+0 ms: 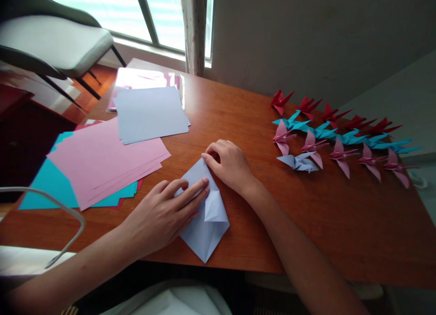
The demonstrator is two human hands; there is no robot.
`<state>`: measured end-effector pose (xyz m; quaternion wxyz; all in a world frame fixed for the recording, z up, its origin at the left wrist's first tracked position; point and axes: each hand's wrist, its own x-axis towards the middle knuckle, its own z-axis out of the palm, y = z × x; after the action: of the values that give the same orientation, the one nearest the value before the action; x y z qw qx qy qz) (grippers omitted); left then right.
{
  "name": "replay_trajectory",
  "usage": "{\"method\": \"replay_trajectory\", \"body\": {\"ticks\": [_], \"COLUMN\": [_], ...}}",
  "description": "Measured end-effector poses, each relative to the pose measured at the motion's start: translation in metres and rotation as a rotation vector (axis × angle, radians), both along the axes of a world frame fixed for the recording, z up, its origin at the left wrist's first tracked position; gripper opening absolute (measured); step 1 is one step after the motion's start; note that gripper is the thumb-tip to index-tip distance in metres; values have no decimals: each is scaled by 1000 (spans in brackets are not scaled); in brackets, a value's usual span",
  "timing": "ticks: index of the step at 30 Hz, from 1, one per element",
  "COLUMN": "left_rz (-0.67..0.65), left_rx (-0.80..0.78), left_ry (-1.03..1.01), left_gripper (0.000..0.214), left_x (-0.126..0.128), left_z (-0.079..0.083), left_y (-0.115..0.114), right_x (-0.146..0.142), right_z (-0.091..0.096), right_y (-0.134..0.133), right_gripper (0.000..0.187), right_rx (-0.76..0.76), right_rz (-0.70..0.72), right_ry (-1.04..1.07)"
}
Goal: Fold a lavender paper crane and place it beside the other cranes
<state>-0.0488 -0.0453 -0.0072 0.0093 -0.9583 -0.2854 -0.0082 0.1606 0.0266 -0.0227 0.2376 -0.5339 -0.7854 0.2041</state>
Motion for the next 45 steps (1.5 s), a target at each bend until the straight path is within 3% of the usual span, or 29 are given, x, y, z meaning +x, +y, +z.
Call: {"method": "replay_trajectory", "body": {"ticks": [17, 29, 45], "left_rz": [10, 11, 11], "left_rx": [-10, -13, -27], "left_ry": [-13, -11, -9], "left_gripper": [43, 44, 45], "left_x": [0, 1, 0], "left_z": [-1, 2, 0], "left_y": [-1, 0, -1], "right_x": [-7, 23, 37], "right_z": [-4, 12, 15], "right_y": [4, -22, -39], "right_gripper": [19, 14, 15], "right_rx": [12, -125, -159], "right_rz": [-86, 123, 176], "right_ry": [-91, -34, -100]}}
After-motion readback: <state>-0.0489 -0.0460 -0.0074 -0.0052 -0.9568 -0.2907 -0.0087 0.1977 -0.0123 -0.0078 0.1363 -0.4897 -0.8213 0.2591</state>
